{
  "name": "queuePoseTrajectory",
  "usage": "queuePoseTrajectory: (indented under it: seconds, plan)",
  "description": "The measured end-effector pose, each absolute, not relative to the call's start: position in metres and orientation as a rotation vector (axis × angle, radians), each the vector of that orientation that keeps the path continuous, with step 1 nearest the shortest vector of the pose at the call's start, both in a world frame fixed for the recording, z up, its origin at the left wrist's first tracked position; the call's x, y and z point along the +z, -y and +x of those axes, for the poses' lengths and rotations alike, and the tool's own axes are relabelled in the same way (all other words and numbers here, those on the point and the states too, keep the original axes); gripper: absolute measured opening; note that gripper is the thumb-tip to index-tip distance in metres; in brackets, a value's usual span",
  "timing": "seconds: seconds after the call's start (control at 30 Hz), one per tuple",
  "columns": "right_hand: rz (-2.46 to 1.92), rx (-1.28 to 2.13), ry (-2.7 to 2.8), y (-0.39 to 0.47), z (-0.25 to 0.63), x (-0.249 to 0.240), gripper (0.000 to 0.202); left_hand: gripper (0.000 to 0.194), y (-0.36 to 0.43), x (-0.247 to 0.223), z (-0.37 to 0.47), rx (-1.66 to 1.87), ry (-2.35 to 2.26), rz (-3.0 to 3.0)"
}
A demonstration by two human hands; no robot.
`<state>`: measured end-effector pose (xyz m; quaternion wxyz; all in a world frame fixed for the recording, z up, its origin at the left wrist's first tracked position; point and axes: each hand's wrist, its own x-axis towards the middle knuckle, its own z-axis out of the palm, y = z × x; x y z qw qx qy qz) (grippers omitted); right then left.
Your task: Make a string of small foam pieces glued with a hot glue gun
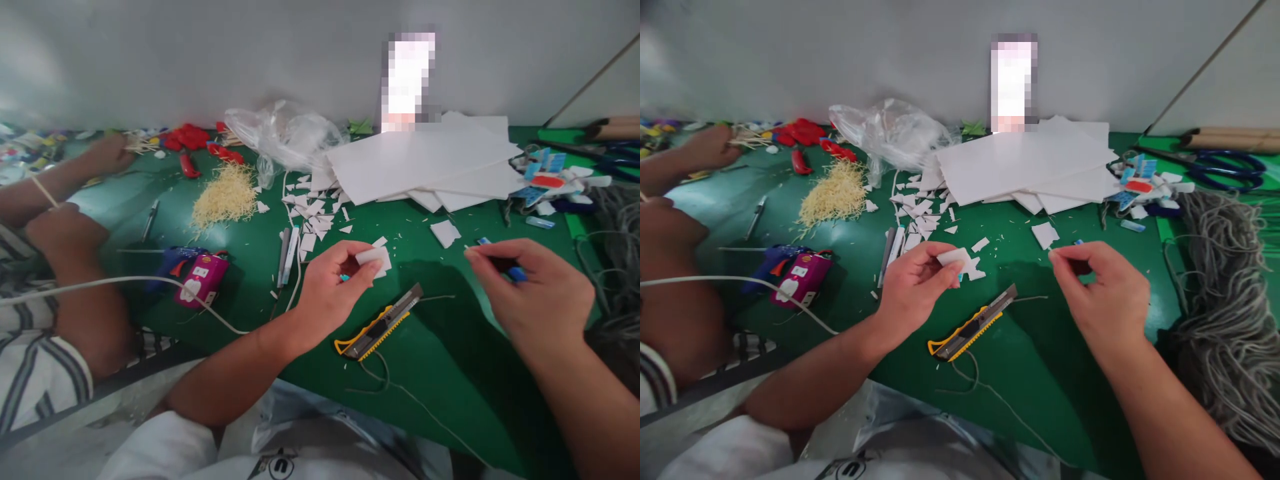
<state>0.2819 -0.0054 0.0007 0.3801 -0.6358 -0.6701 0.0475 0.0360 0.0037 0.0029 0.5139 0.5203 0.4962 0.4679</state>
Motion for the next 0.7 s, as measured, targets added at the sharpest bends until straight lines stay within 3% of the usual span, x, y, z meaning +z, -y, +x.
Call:
queuePoseTrajectory:
  seconds: [0.13, 0.33, 0.47, 0.7]
  plan:
    - [-1.712, 0.004, 1.744, -0.022, 0.294, -0.010, 0.003, 0.016, 0.001, 0.001, 0.040, 1.018, -1.136, 1.306]
    - [-1.621, -0.089, 1.873, -0.035, 0.308, -0.020, 0.027, 0.024, -0.002, -0.004, 0.041, 0.948, -1.081, 1.231]
    - [-1.350, -0.242, 2.041, -0.023, 0.305, -0.012, 0.024, 0.027, -0.006, -0.004, 0.038, 1.082, -1.058, 1.167]
    - [-0.733, -0.006, 2.533, 0.016, 0.260, 0.004, 0.014, 0.022, -0.012, -0.001, 0.028, 1.190, -1.194, 1.345]
